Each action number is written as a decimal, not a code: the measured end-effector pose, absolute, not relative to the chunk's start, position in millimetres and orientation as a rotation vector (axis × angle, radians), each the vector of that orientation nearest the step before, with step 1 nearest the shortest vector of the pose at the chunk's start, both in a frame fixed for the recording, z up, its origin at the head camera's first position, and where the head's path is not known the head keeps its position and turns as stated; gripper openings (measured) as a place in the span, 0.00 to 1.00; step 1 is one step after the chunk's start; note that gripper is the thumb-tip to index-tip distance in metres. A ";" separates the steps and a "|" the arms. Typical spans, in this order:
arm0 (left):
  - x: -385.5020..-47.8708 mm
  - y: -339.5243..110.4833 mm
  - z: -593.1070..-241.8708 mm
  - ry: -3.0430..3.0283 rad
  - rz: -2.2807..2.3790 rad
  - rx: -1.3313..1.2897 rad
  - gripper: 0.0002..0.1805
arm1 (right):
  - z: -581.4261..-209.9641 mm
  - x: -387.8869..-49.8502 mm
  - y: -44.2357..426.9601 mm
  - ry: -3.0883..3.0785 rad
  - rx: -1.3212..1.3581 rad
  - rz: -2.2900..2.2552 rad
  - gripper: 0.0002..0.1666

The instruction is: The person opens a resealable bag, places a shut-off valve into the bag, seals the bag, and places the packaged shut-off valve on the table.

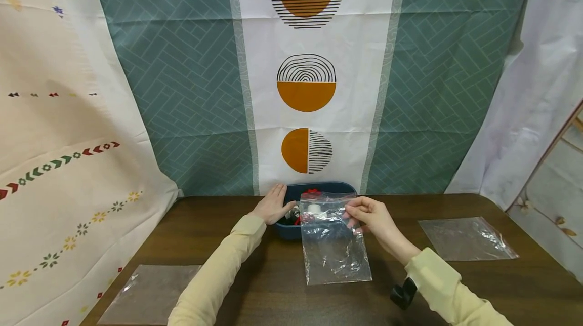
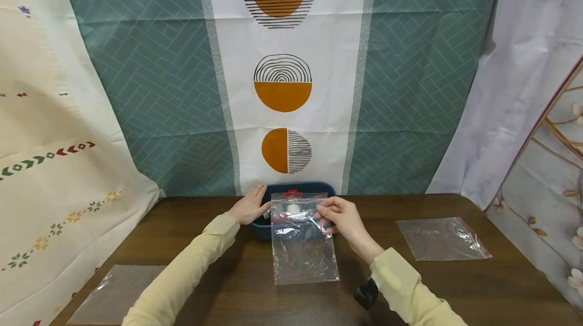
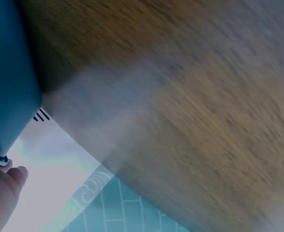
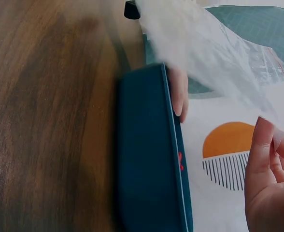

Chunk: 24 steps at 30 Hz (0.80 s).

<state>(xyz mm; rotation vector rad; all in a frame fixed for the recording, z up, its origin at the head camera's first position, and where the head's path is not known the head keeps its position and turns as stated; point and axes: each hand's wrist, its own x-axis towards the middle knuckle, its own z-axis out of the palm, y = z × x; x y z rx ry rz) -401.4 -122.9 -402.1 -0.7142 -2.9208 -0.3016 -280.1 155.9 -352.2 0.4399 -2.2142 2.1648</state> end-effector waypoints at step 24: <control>-407.3 -101.6 -401.2 -2.889 -0.129 -0.784 0.33 | -355.4 -279.5 151.5 -2.282 0.416 2.110 0.15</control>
